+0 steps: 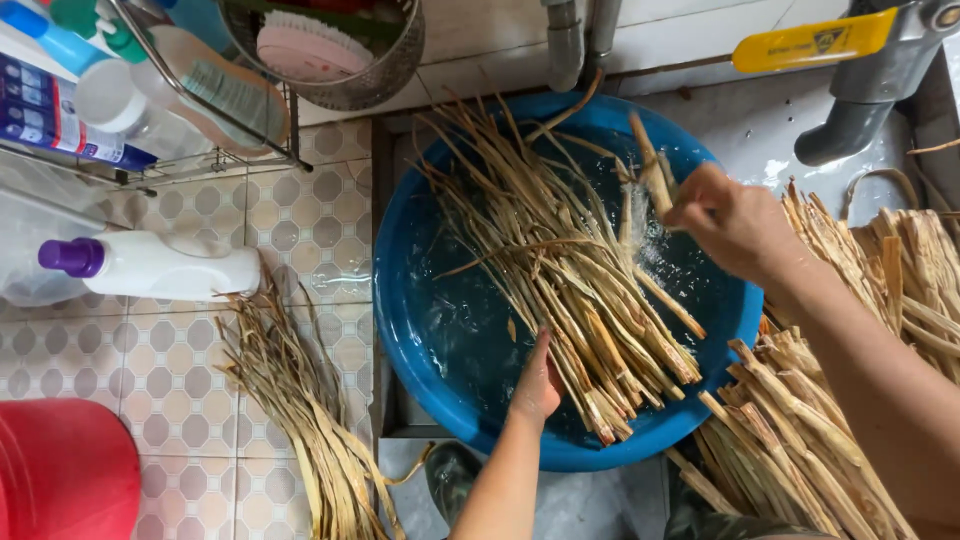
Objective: Washing and soaking dried plant stalks in a blue basin in a utility area.
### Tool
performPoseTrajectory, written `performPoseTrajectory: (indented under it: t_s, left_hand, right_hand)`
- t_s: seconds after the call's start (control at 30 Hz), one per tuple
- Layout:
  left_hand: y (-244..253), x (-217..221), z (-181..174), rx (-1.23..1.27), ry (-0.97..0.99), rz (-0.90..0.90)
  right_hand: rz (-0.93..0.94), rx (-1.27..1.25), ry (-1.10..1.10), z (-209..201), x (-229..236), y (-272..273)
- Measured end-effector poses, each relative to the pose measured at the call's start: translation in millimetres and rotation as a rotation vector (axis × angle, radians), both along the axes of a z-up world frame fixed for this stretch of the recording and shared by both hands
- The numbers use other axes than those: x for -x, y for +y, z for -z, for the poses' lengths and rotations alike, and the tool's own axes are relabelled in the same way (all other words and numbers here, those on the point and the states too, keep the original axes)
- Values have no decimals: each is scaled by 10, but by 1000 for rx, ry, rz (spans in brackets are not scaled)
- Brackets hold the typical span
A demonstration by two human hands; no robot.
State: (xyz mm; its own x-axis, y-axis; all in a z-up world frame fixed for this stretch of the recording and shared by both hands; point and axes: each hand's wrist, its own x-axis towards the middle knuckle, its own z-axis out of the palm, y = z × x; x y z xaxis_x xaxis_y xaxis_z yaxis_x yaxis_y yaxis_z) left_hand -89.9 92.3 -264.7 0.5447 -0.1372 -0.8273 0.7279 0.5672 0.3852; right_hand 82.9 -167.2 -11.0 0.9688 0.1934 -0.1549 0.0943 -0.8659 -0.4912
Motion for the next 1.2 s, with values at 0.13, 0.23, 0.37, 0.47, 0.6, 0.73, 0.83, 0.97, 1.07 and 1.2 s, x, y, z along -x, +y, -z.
performPoseTrajectory:
  t_s: [0.13,0.23,0.37,0.47,0.6,0.73,0.83,0.97,1.07,1.2]
  left_hand:
    - [-3,-120,-119,212,-123,-70]
    - [51,-46,-100,31,49,1]
    - [132,8,-131,181,-102,6]
    - [153,-70,-150,133,-57,3]
    - [-431,-159,100,131,-146,66]
    - [-580,-394,-335,277,-135,-98]
    - [-839,-546,-609,141,78,-123]
    - [-1295,-379,-686,223,179,-160]
    - [-1476,25,-665,391,67,-136]
    - [-975,-2,-1019,543,-226,237]
  right_hand:
    - [58,-299,-133,-173,-9,144]
    - [21,-246,-184,-293,40,524]
    - [273,-568,254,408,-352,353]
    - [478,-592,506,1552,-277,-240]
    - [331,-378,835,1345,531,539]
    - [85,-531,553,1544,782,735]
    - [74,-369,563,1893,657,547]
    - [143,-124,843,1955,561,154]
    - [-6,-133,794,1947,678,-507]
    - [-303,245,958,1203,463,-867]
